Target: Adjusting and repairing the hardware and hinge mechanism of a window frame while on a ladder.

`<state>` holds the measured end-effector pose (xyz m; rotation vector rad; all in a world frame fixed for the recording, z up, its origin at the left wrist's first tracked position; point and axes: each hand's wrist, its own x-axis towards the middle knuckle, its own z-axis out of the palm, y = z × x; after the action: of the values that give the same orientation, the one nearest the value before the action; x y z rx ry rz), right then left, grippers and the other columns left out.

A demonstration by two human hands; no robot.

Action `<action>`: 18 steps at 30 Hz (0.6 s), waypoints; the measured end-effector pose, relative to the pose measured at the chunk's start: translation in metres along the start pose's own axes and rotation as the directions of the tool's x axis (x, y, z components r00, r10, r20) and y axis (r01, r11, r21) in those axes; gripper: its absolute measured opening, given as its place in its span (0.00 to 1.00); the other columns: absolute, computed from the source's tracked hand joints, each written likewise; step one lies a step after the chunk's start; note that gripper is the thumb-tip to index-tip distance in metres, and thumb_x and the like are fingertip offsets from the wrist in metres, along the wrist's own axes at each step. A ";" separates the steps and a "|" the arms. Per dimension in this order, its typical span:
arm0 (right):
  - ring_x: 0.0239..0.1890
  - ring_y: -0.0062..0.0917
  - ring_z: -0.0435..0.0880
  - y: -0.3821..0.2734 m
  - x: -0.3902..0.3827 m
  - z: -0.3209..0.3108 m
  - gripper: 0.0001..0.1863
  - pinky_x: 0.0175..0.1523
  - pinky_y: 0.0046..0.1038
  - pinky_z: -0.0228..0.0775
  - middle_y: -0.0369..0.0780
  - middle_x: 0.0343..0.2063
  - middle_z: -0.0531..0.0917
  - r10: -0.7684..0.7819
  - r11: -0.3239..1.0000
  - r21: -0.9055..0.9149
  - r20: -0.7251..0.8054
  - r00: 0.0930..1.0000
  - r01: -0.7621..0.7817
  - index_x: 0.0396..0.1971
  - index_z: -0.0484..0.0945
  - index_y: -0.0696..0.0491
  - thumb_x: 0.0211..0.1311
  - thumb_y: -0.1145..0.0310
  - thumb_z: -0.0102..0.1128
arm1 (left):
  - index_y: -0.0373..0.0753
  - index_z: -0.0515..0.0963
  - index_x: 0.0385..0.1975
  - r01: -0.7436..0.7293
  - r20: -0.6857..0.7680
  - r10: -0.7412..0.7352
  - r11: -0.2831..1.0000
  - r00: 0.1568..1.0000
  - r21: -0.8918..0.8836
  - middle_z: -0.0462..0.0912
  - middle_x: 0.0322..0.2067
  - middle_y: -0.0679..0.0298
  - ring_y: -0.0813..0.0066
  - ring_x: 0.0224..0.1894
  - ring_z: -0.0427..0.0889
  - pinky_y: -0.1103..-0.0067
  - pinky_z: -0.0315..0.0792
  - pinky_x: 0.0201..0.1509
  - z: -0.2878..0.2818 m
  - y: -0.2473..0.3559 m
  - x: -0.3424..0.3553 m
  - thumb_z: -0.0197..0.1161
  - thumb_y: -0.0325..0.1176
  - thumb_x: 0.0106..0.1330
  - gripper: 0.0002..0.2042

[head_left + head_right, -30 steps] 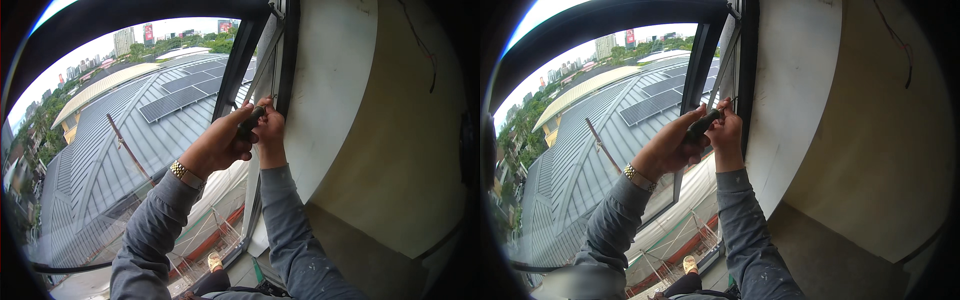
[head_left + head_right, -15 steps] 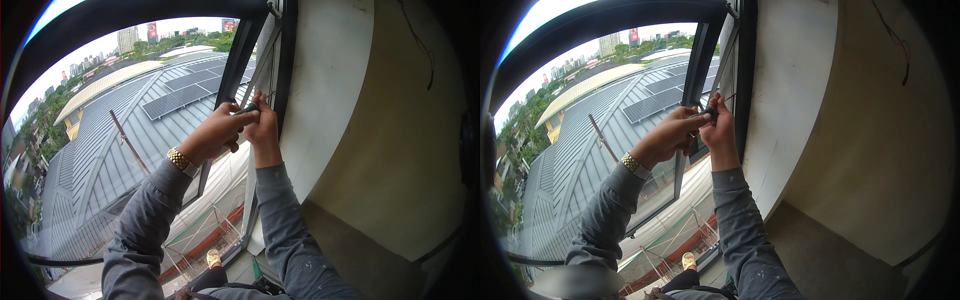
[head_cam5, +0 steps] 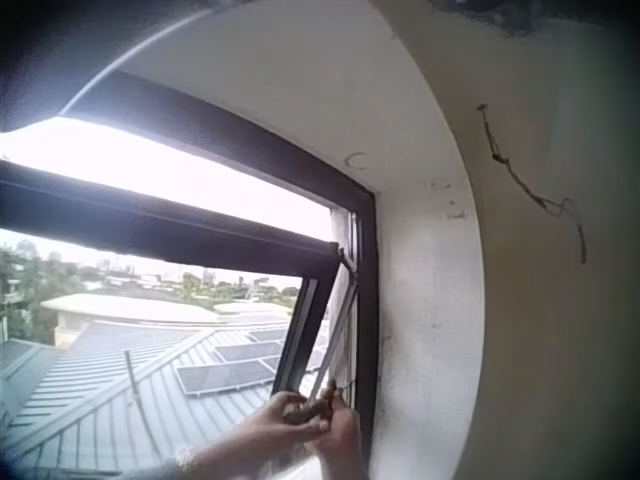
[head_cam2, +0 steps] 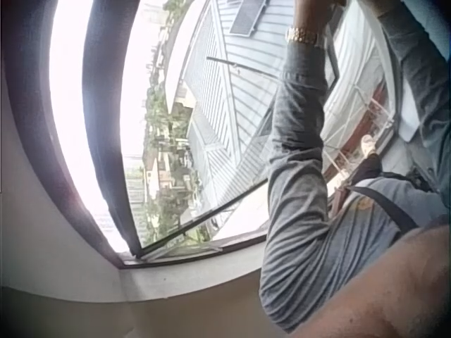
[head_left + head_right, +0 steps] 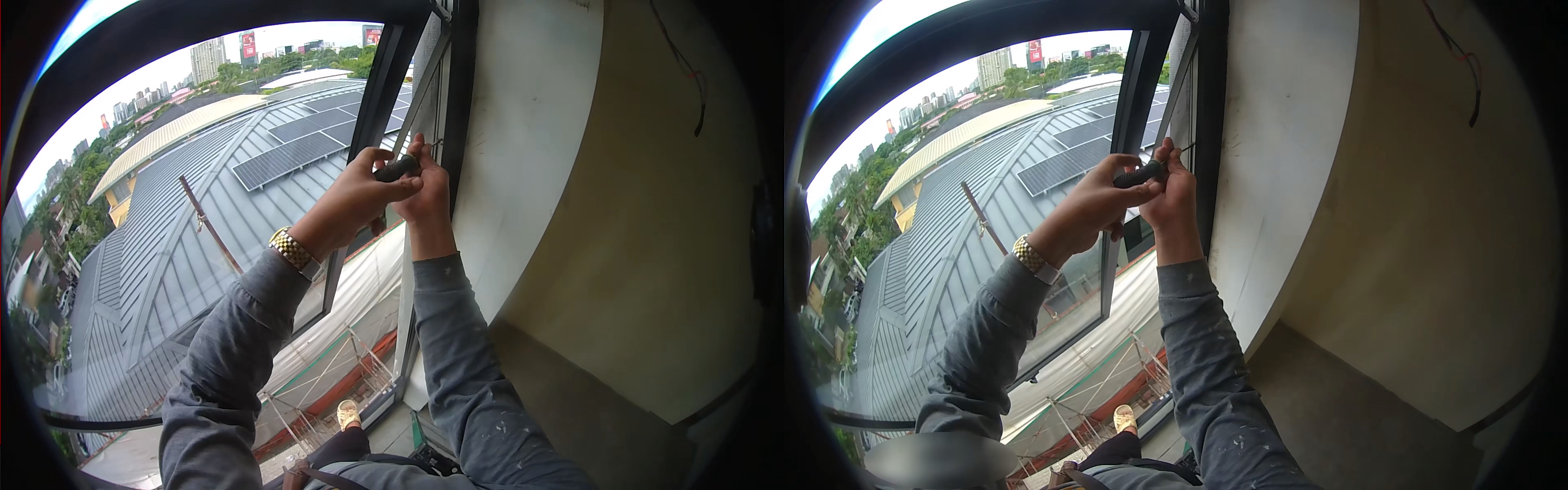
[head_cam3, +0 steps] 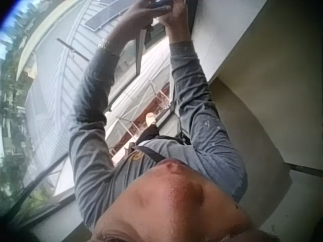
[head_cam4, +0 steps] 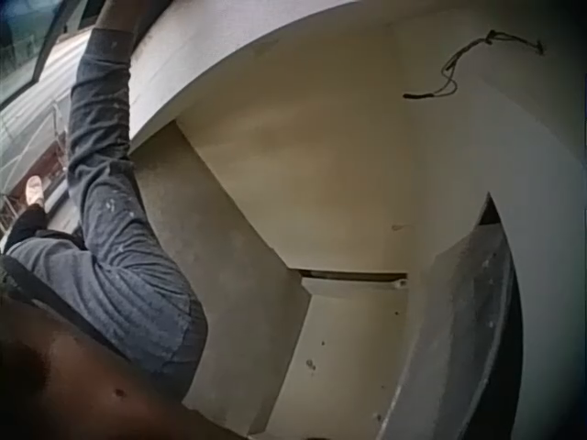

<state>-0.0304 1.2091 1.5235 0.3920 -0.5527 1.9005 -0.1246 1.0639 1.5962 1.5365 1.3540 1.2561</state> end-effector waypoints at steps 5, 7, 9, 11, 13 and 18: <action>0.31 0.09 0.75 0.017 -0.015 0.038 0.14 0.37 0.17 0.63 0.29 0.34 0.82 -0.127 0.989 -0.119 -0.356 0.926 0.090 0.49 0.77 0.51 0.81 0.60 0.45 | 0.36 0.72 0.42 -0.259 -0.037 0.300 0.874 0.953 0.410 0.75 0.25 0.62 0.71 0.22 0.77 0.71 0.72 0.25 -0.008 -0.021 0.023 0.60 0.34 0.71 0.09; 0.32 0.10 0.75 0.005 -0.002 0.006 0.14 0.39 0.17 0.65 0.29 0.34 0.82 -0.103 0.988 -0.137 -0.274 0.956 0.067 0.49 0.78 0.51 0.81 0.60 0.44 | 0.36 0.73 0.39 -0.354 0.003 0.435 0.730 0.901 0.585 0.76 0.23 0.62 0.71 0.24 0.79 0.71 0.72 0.27 -0.006 -0.027 0.027 0.60 0.34 0.71 0.08; 0.33 0.12 0.76 -0.008 0.002 -0.010 0.15 0.42 0.18 0.67 0.29 0.34 0.81 -0.082 0.986 -0.161 -0.201 0.976 0.050 0.48 0.78 0.51 0.81 0.60 0.44 | 0.35 0.74 0.40 -0.288 0.047 0.511 0.404 0.858 0.868 0.80 0.28 0.57 0.63 0.30 0.85 0.68 0.75 0.31 0.015 -0.012 0.009 0.60 0.28 0.65 0.07; 0.38 0.12 0.79 -0.006 0.005 -0.008 0.15 0.43 0.18 0.68 0.30 0.35 0.82 -0.039 0.990 -0.137 -0.149 0.988 0.018 0.47 0.78 0.52 0.81 0.60 0.43 | 0.35 0.73 0.40 -0.301 0.164 0.660 0.098 0.733 0.949 0.82 0.34 0.54 0.57 0.32 0.85 0.66 0.77 0.32 0.019 -0.014 0.007 0.61 0.27 0.62 0.09; 0.35 0.12 0.77 -0.004 0.003 -0.006 0.15 0.41 0.18 0.67 0.29 0.35 0.82 -0.048 0.990 -0.138 -0.168 0.985 0.025 0.47 0.77 0.51 0.82 0.60 0.42 | 0.33 0.73 0.39 -0.321 0.167 0.691 0.099 0.703 0.942 0.80 0.33 0.58 0.63 0.29 0.84 0.67 0.76 0.28 0.020 -0.017 0.008 0.61 0.28 0.65 0.07; 0.29 0.12 0.70 0.001 0.001 0.002 0.16 0.40 0.16 0.64 0.29 0.35 0.81 -0.036 0.975 -0.220 -0.202 0.979 -0.009 0.48 0.77 0.50 0.83 0.59 0.39 | 0.36 0.74 0.36 0.293 0.257 -0.186 0.822 0.948 -0.489 0.73 0.25 0.69 0.83 0.16 0.66 0.85 0.64 0.18 -0.009 -0.004 0.018 0.57 0.35 0.74 0.09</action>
<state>-0.0314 1.2080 1.5257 0.0541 -0.6127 1.8172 -0.1349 1.0810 1.5984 1.0364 0.9348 1.1510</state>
